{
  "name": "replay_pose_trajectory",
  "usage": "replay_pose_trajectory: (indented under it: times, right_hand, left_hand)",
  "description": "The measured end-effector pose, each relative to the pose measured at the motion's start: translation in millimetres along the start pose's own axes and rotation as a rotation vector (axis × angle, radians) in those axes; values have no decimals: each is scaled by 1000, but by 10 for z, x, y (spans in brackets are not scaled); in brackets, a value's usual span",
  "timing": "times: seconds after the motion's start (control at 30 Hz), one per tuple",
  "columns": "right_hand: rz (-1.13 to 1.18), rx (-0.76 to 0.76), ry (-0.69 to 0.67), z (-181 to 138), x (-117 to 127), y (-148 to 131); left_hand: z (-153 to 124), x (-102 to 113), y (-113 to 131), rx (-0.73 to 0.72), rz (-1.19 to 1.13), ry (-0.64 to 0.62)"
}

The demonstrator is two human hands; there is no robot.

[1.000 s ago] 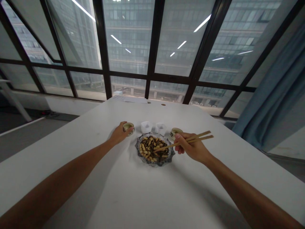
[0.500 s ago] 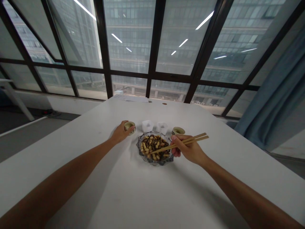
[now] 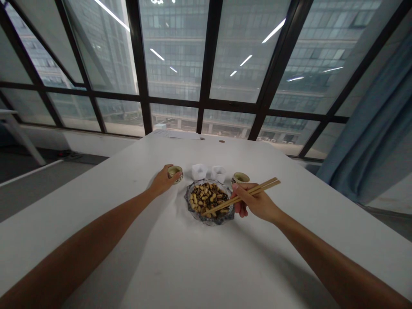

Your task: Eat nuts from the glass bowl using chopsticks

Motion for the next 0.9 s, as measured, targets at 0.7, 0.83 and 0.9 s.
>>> replay_pose_trajectory:
  times: [0.7, 0.83, 0.9]
  right_hand:
    - [-277, 232, 366, -42, 517, -234]
    - [-299, 256, 297, -22, 407, -191]
    - [-309, 262, 289, -19, 385, -180]
  left_hand:
    - [24, -21, -42, -21, -14, 20]
    - [24, -20, -47, -14, -10, 18]
    - [22, -14, -44, -14, -7, 23]
Point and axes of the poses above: each hand's wrist, its own z-axis towards the middle knuckle, its own x-axis out of the back of the hand, y = z × x, the point moved 9 cm from there along z, towards the middle knuckle, and after that the axes turned 2 degrees about z, right-handed, at the moved point
